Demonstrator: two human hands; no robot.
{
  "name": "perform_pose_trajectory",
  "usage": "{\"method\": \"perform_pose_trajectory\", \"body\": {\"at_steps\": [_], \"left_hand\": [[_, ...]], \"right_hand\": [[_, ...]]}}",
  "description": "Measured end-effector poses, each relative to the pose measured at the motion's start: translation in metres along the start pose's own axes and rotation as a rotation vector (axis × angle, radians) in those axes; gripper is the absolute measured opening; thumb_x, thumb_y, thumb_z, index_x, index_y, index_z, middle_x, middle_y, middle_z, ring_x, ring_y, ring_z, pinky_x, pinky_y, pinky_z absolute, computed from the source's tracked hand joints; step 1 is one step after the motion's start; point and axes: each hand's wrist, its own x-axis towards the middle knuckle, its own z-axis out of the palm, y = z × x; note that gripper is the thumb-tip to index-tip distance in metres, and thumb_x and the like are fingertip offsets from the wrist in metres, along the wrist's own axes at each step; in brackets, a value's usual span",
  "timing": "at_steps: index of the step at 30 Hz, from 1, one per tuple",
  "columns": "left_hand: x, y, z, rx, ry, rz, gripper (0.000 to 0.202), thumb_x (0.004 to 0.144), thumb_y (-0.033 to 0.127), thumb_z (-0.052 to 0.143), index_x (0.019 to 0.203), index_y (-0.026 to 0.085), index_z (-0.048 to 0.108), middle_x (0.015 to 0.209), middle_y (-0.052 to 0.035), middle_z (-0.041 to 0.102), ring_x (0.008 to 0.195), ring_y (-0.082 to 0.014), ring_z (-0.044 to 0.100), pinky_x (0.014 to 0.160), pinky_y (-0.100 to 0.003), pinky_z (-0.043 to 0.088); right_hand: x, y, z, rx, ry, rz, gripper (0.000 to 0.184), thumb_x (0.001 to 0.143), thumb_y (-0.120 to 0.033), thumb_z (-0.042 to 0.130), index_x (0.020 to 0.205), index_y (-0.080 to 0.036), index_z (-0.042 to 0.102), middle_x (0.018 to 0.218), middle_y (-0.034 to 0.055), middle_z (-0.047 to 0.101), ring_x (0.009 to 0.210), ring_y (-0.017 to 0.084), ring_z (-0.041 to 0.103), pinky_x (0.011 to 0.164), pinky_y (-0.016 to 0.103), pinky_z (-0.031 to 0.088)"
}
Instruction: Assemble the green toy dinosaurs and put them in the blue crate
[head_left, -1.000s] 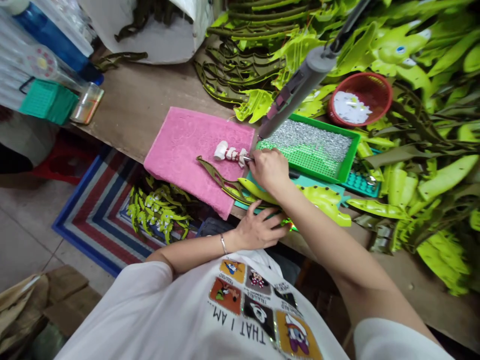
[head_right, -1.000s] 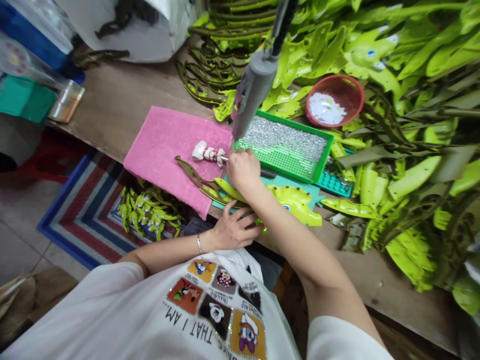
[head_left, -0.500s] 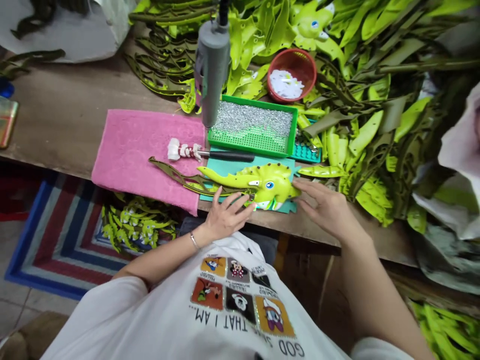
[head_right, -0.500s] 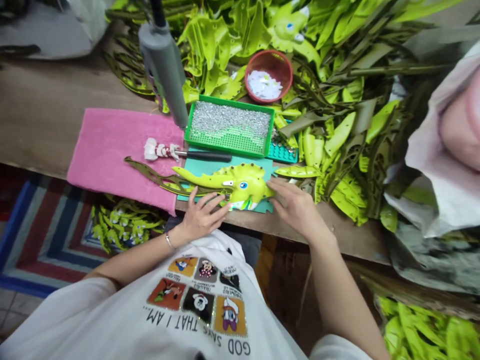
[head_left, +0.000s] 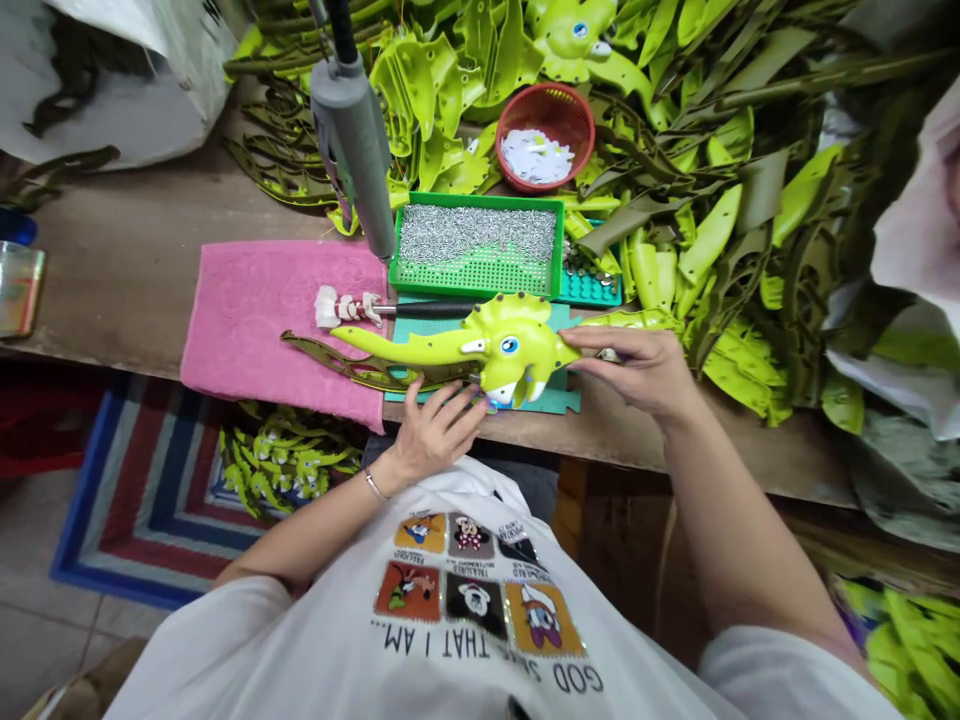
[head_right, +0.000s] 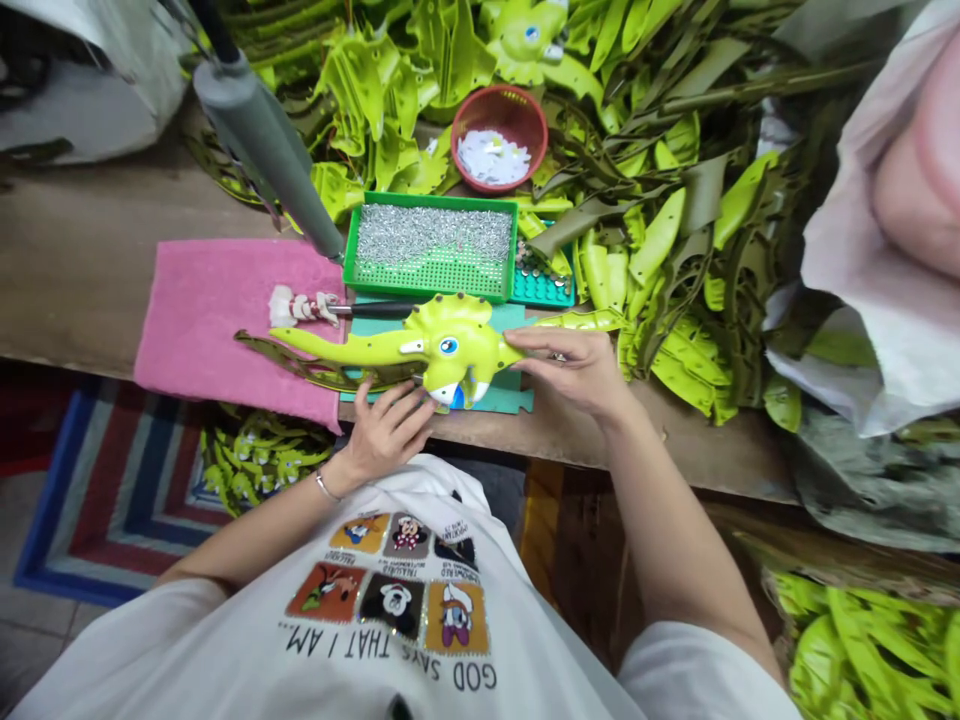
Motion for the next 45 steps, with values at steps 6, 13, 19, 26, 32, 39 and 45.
{"method": "perform_pose_trajectory", "body": {"at_steps": [6, 13, 19, 26, 32, 39, 45], "left_hand": [[0.006, -0.016, -0.019, 0.063, 0.200, -0.016, 0.043, 0.086, 0.029, 0.069, 0.127, 0.031, 0.054, 0.119, -0.0045, 0.072, 0.113, -0.0198, 0.061, 0.108, -0.040, 0.037], [0.023, -0.050, -0.024, 0.114, 0.013, -0.166, 0.044, 0.096, 0.042, 0.059, 0.132, 0.018, 0.055, 0.106, -0.0090, 0.074, 0.102, -0.0242, 0.067, 0.116, -0.053, 0.023], [0.016, -0.047, -0.017, 0.077, 0.001, -0.198, 0.035, 0.096, 0.040, 0.059, 0.125, 0.021, 0.062, 0.105, -0.0070, 0.075, 0.100, -0.0231, 0.068, 0.117, -0.054, 0.022], [0.015, -0.047, -0.012, 0.046, 0.008, -0.223, 0.034, 0.095, 0.039, 0.062, 0.124, 0.022, 0.063, 0.107, -0.0071, 0.075, 0.103, -0.0238, 0.067, 0.113, -0.052, 0.027], [0.017, -0.044, -0.013, 0.000, -0.010, -0.274, 0.031, 0.095, 0.038, 0.062, 0.121, 0.022, 0.065, 0.113, -0.0086, 0.073, 0.107, -0.0241, 0.065, 0.107, -0.047, 0.034], [0.022, -0.042, -0.016, -0.023, 0.030, -0.259, 0.027, 0.094, 0.037, 0.064, 0.114, 0.019, 0.067, 0.103, -0.0080, 0.075, 0.103, -0.0237, 0.064, 0.102, -0.043, 0.037], [0.021, -0.046, -0.016, -0.021, -0.012, -0.239, 0.026, 0.094, 0.036, 0.063, 0.115, 0.021, 0.067, 0.101, -0.0071, 0.075, 0.101, -0.0233, 0.065, 0.102, -0.043, 0.039]], "right_hand": [[0.004, 0.005, 0.013, 0.032, -0.133, -0.036, 0.021, 0.083, -0.040, 0.073, 0.101, -0.031, 0.078, 0.109, 0.0020, 0.077, 0.107, 0.025, 0.073, 0.112, 0.051, 0.048], [0.013, 0.008, 0.013, 0.040, -0.209, -0.021, 0.022, 0.083, -0.038, 0.072, 0.103, -0.031, 0.078, 0.111, 0.0015, 0.077, 0.110, 0.023, 0.072, 0.110, 0.046, 0.051], [0.014, 0.007, 0.009, 0.039, -0.221, -0.017, 0.023, 0.084, -0.036, 0.071, 0.105, -0.028, 0.078, 0.111, 0.0018, 0.077, 0.105, 0.021, 0.074, 0.100, 0.039, 0.059], [0.013, 0.005, 0.008, -0.017, -0.231, -0.023, 0.022, 0.083, -0.033, 0.071, 0.104, -0.029, 0.078, 0.112, 0.0011, 0.076, 0.106, 0.021, 0.073, 0.102, 0.040, 0.058], [0.012, 0.003, 0.008, -0.035, -0.222, -0.048, 0.021, 0.083, -0.031, 0.070, 0.103, -0.029, 0.078, 0.111, 0.0021, 0.077, 0.104, 0.022, 0.074, 0.099, 0.040, 0.059], [0.010, -0.015, 0.018, 0.199, -0.208, 0.348, 0.046, 0.067, -0.044, 0.084, 0.106, -0.022, 0.074, 0.121, 0.0098, 0.072, 0.104, 0.026, 0.071, 0.090, 0.042, 0.062], [0.013, -0.020, 0.045, 0.614, -0.073, 0.798, 0.049, 0.054, -0.051, 0.091, 0.081, -0.017, 0.069, 0.084, 0.0029, 0.070, 0.071, 0.014, 0.068, 0.065, 0.028, 0.064]]}}
